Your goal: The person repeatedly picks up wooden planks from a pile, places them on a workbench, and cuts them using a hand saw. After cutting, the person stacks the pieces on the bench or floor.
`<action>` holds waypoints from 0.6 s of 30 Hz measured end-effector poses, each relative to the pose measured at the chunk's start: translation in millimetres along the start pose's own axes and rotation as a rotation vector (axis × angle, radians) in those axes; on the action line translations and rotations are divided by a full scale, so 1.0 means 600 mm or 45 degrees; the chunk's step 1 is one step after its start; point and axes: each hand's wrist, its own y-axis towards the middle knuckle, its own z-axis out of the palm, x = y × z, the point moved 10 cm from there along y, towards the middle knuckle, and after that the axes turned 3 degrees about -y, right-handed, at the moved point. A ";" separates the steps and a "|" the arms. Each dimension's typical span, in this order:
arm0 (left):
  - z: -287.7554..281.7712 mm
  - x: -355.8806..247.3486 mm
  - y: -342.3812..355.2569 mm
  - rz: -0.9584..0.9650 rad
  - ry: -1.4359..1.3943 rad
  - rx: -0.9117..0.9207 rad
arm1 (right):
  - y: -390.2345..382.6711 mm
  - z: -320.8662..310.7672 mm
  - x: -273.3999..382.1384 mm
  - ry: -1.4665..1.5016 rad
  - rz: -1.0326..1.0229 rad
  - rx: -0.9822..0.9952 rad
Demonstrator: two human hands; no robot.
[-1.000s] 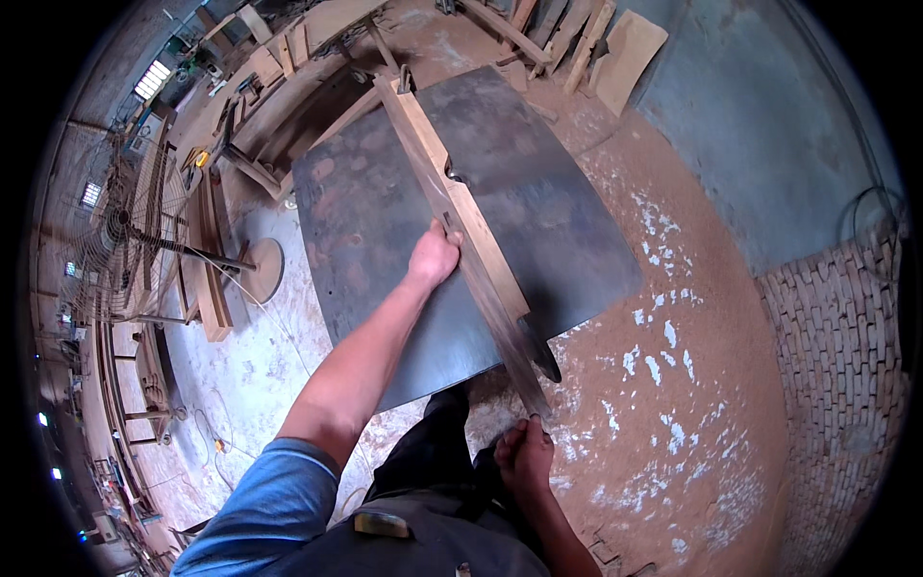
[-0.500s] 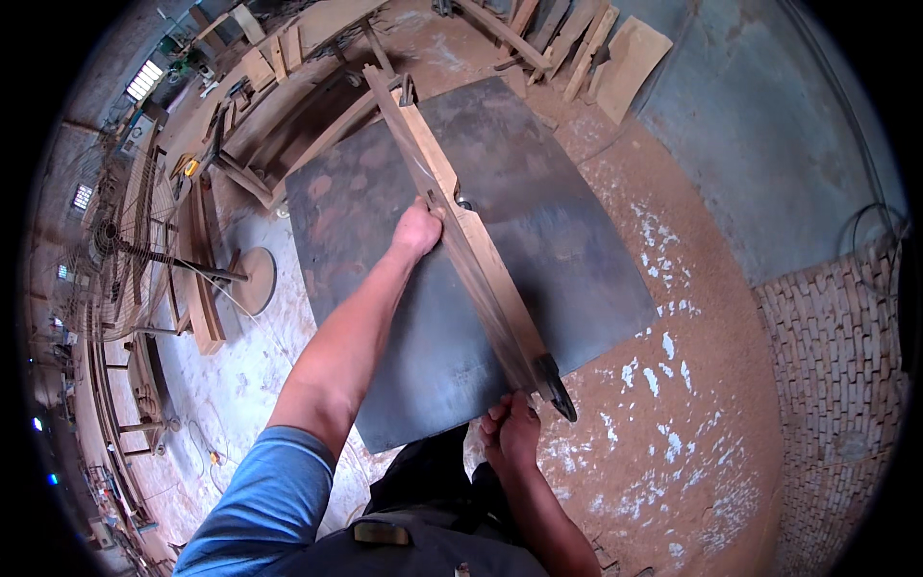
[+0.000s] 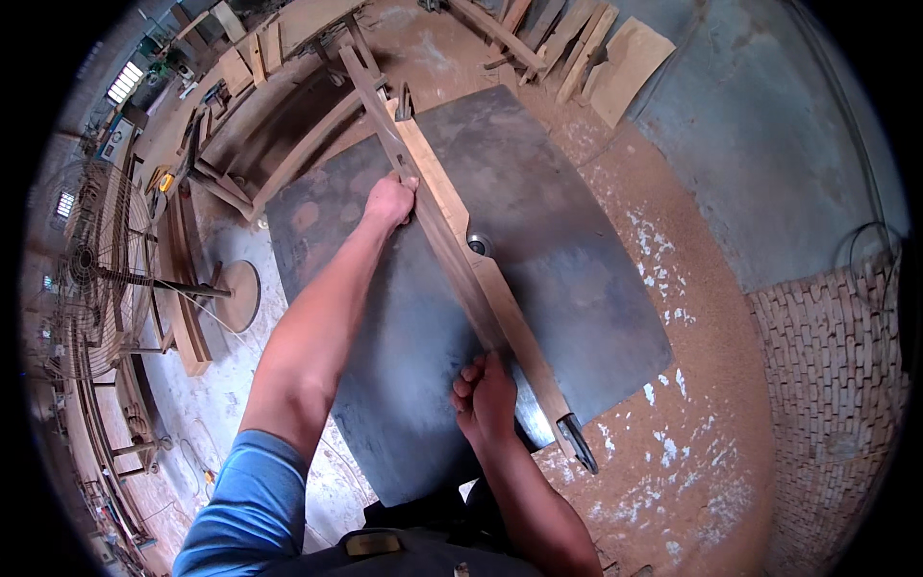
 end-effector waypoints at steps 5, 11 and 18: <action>0.033 -0.012 -0.055 0.028 0.001 0.105 | 0.054 0.066 0.006 0.026 -0.020 -0.018; 0.012 -0.014 -0.017 0.021 0.025 0.069 | 0.100 0.125 0.010 -0.011 -0.078 -0.037; -0.020 -0.007 0.052 -0.003 0.084 0.048 | 0.142 0.186 0.011 0.001 -0.135 -0.036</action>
